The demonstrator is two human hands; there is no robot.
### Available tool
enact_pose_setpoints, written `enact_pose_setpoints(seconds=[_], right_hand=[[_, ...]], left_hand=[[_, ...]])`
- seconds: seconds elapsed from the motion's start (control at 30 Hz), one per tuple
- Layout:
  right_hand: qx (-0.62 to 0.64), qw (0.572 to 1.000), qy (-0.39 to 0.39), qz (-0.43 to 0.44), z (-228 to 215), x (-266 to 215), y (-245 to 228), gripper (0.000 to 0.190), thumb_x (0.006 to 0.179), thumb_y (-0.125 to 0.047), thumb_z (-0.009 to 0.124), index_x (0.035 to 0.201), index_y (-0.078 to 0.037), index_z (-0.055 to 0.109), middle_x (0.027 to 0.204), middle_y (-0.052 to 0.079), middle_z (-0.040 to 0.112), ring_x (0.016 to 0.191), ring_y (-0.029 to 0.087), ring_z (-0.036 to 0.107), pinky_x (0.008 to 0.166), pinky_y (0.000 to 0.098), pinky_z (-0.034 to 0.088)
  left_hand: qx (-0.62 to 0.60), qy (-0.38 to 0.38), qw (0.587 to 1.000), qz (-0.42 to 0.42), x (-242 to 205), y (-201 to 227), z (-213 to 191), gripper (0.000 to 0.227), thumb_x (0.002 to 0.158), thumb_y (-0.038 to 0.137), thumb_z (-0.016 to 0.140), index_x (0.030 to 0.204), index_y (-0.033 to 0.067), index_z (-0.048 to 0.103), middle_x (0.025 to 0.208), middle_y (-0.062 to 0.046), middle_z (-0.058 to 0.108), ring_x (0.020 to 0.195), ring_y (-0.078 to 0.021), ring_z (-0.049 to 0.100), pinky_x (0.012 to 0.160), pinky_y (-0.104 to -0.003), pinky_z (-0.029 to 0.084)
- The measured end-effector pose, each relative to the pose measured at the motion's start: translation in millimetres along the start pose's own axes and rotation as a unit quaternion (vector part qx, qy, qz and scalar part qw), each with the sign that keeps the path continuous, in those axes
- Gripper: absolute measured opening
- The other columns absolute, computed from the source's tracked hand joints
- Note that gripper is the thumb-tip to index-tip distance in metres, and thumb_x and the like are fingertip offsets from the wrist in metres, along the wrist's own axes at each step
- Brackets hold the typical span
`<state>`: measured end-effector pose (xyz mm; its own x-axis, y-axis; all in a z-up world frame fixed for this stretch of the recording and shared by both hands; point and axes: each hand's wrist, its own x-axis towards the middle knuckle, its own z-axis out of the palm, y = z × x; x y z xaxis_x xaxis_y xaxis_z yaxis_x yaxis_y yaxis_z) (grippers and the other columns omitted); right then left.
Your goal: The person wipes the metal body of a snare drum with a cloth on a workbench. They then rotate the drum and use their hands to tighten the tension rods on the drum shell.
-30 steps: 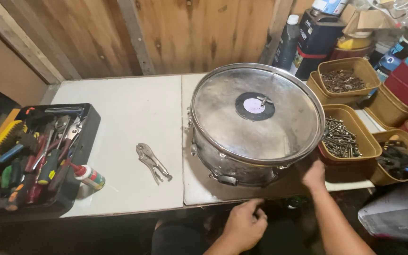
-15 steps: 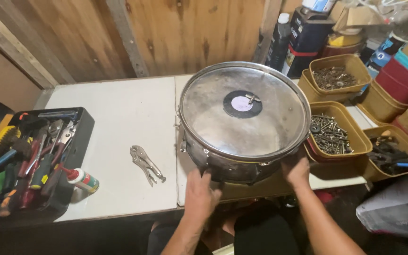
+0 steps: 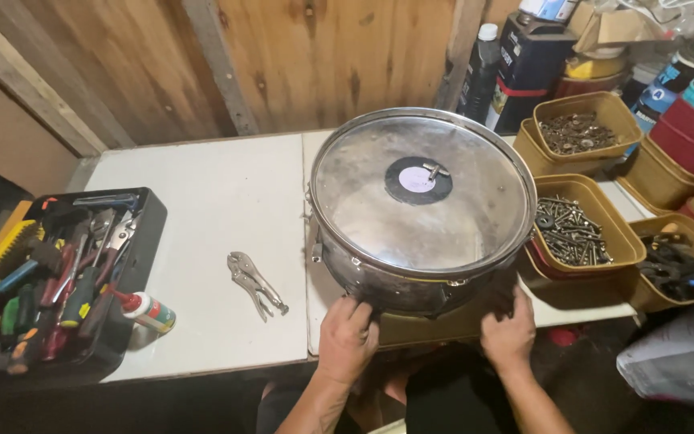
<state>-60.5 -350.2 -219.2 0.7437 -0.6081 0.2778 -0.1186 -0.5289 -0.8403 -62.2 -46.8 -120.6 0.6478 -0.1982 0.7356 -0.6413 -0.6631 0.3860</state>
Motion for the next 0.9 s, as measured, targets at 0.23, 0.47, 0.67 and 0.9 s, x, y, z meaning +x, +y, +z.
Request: enact_pose_setpoints(seconds=[0.23,0.47,0.67,0.9], right_hand=[[-0.046,0.973,0.000,-0.224,-7,-38,-28,0.029,0.072,-0.015,0.079,0.069,-0.002,0.052,0.070,0.014,0.052,0.067,0.033,0.050,0.069,0.0457,0.045],[-0.099,0.933,0.037,-0.344,4,-28,-31,0.050,0.067,-0.030,0.090,0.053,0.001,0.054,0.052,0.012,0.042,0.051,0.034,0.047,0.052,0.0494,0.039],[-0.155,0.830,0.033,-0.535,-15,-26,-77,0.036,0.088,-0.018,0.077,0.057,-0.025,0.059,0.060,0.007,0.026,0.045,0.032,0.031,0.042,0.0471,0.028],[-0.182,0.848,0.057,-0.494,1,-26,-38,0.045,0.085,-0.031,0.081,0.055,-0.010,0.055,0.055,0.007,0.029,0.043,0.035,0.038,0.043,0.0507,0.033]], left_hand=[[-0.061,-0.015,0.998,0.007,9,12,-11,0.010,0.081,-0.003,0.064,0.085,0.0050,0.062,0.080,-0.011,0.056,0.069,-0.0319,0.051,0.062,-0.042,0.046],[-0.110,-0.101,0.986,-0.074,-2,-11,-10,0.018,0.082,0.003,0.069,0.099,0.0055,0.072,0.090,-0.007,0.071,0.077,-0.0210,0.066,0.068,-0.036,0.060],[-0.165,-0.269,0.898,-0.308,65,8,-58,0.020,0.088,0.014,0.074,0.108,0.0148,0.079,0.106,0.001,0.080,0.090,-0.0127,0.077,0.081,-0.022,0.070],[-0.248,-0.195,0.796,-0.517,71,-30,-52,0.035,0.074,0.015,0.083,0.108,0.0094,0.082,0.096,-0.005,0.082,0.075,-0.0144,0.066,0.070,-0.027,0.053]])
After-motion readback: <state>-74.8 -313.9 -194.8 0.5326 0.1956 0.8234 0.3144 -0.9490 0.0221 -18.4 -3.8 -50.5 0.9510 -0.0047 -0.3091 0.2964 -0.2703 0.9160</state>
